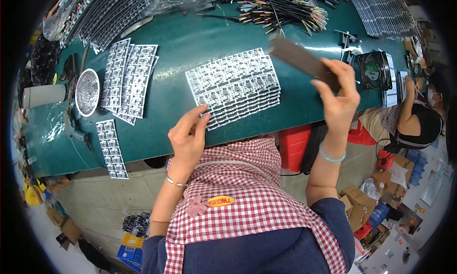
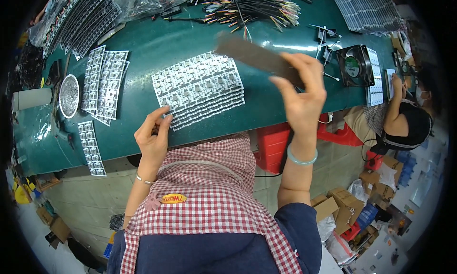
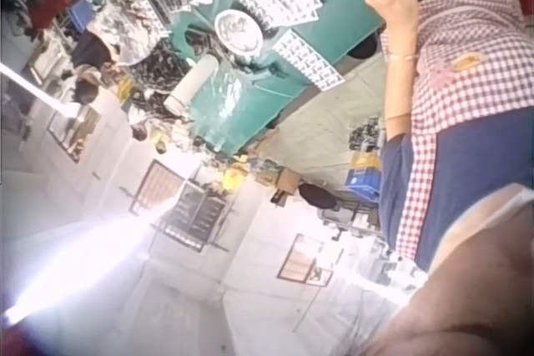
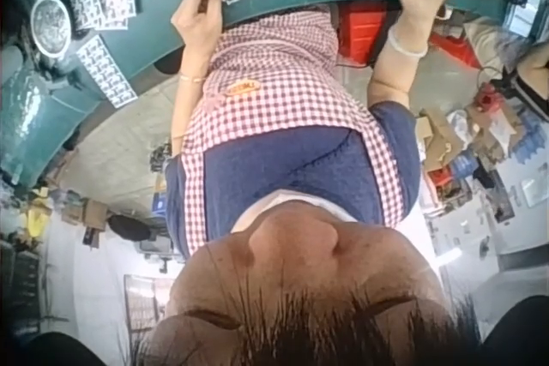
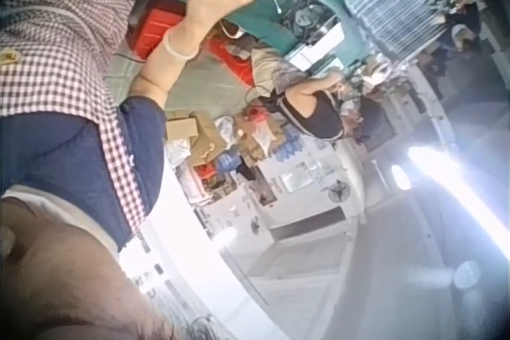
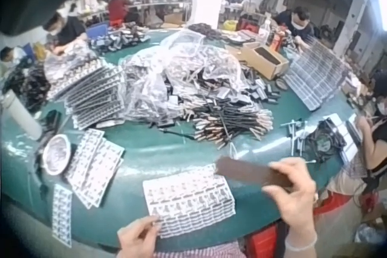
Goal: The person solders small electronic components onto LED circuit board strips with a soldering gun.
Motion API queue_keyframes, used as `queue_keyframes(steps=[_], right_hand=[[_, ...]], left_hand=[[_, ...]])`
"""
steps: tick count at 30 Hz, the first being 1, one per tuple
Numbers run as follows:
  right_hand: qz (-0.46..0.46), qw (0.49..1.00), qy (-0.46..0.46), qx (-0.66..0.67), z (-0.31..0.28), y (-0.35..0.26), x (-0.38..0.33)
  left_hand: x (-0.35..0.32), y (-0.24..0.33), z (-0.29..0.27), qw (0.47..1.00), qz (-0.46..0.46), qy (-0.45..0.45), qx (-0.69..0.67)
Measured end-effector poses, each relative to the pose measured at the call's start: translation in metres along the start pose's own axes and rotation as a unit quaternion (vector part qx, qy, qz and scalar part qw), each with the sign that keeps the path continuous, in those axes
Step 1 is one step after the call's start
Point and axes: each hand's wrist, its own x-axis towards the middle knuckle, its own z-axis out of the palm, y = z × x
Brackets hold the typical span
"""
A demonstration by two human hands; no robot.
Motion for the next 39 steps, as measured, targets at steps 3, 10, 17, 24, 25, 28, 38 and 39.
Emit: queue_keyframes(steps=[3,10,17,24,25,28,38,39], right_hand=[[-0.045,0.993,-0.100,0.043,0.029,-0.024,-0.001],[-0.119,0.971,-0.201,0.058,0.070,-0.029,-0.002],[-0.135,0.964,-0.222,0.052,0.078,-0.026,0.003],[-0.112,0.965,-0.231,0.048,0.080,-0.025,-0.003],[-0.110,0.966,-0.230,0.048,0.081,-0.025,-0.004],[-0.120,0.962,-0.240,0.043,0.083,-0.023,-0.004],[-0.120,0.974,-0.190,0.009,0.076,-0.021,-0.006],[-0.088,0.986,-0.136,0.025,0.072,-0.021,-0.008]], left_hand=[[-0.001,-0.003,0.002,1.000,0.005,-0.001,-0.008],[-0.003,-0.005,0.007,0.996,-0.075,0.023,-0.037],[-0.001,-0.003,0.005,0.989,-0.120,0.009,-0.082],[0.003,0.005,0.003,0.980,-0.168,-0.005,-0.105],[0.004,0.005,0.003,0.980,-0.168,-0.006,-0.104],[0.003,0.005,0.003,0.980,-0.172,-0.008,-0.103],[0.005,0.007,0.003,0.983,-0.161,-0.028,-0.083],[0.006,0.008,0.002,0.983,-0.160,-0.028,-0.081]])
